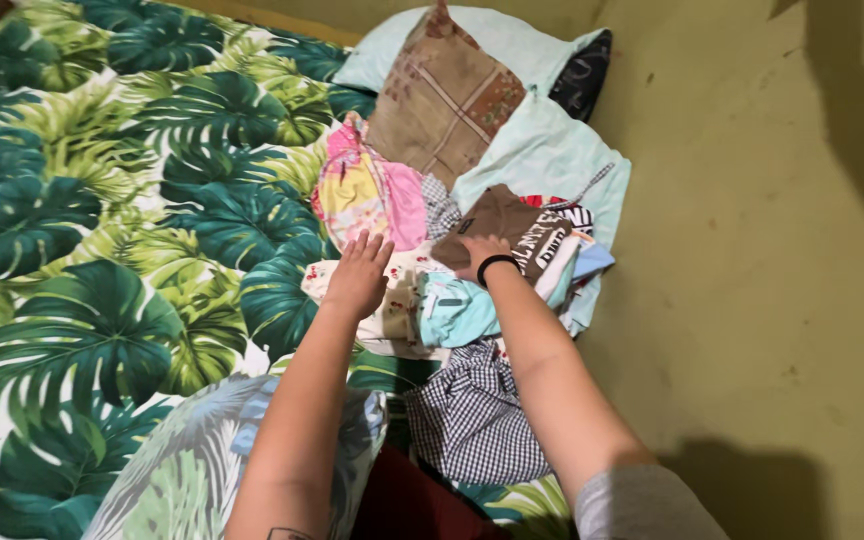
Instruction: The person folds multiple items of clothing, including a white t-shirt, a black shirt, a brown shirt, and checkered pants, by hand on a bed.
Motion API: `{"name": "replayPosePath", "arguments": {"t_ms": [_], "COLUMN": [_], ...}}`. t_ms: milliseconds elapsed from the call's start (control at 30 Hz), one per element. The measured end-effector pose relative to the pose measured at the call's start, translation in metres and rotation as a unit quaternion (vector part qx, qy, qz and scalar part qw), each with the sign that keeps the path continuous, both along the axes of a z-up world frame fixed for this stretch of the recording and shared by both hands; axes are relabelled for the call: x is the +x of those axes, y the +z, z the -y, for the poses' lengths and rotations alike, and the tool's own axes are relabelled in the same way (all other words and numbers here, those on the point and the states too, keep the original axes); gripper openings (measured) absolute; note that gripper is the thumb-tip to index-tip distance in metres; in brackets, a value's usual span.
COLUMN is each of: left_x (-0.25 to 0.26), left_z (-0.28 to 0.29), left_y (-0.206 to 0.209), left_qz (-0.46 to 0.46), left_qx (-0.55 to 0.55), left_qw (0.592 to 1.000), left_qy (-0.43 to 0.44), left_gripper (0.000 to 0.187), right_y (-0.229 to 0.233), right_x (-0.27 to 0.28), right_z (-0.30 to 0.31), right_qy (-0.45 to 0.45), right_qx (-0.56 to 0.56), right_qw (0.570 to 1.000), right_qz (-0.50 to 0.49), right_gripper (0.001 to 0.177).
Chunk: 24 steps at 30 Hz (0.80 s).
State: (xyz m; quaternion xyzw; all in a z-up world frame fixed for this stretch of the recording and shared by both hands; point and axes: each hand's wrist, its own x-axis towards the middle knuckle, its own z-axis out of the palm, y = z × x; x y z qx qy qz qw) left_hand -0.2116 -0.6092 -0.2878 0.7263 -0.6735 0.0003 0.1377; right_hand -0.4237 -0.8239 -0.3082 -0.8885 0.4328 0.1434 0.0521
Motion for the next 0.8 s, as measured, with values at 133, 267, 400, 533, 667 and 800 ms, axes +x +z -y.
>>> {"name": "replayPosePath", "arguments": {"t_ms": [133,267,400,533,667,800], "left_x": [0.015,0.026,0.026,0.027,0.053,0.107], "left_z": [-0.012,-0.019,-0.021,-0.041,-0.081,-0.126], "left_y": [0.008,0.043,0.117,0.2,0.248,0.254], "left_qz": [-0.019,-0.072,-0.181,-0.311,-0.314,-0.256], "left_qx": [0.006,-0.061,-0.175,-0.252,-0.263,-0.392], "left_qw": [1.0,0.995,0.967,0.915,0.907,0.865], "left_qy": [0.023,0.023,-0.027,-0.055,0.096,0.18], "left_gripper": [0.07,0.078,0.089,0.084,0.069,0.045], "right_y": [-0.006,0.067,0.172,0.273,0.33,0.338], "right_x": [0.03,0.068,0.107,0.153,0.204,0.264], "right_z": [0.032,0.058,0.047,0.004,-0.067,-0.145], "right_qy": [0.004,0.174,0.282,0.382,0.372,0.401], "right_qx": [0.062,0.143,0.317,0.322,0.309,0.34], "right_qw": [0.996,0.974,0.887,0.81,0.749,0.647], "right_qz": [-0.066,0.004,0.183,0.307,0.453,0.552], "right_gripper": [0.075,0.064,0.026,0.036,0.033,0.03]}}
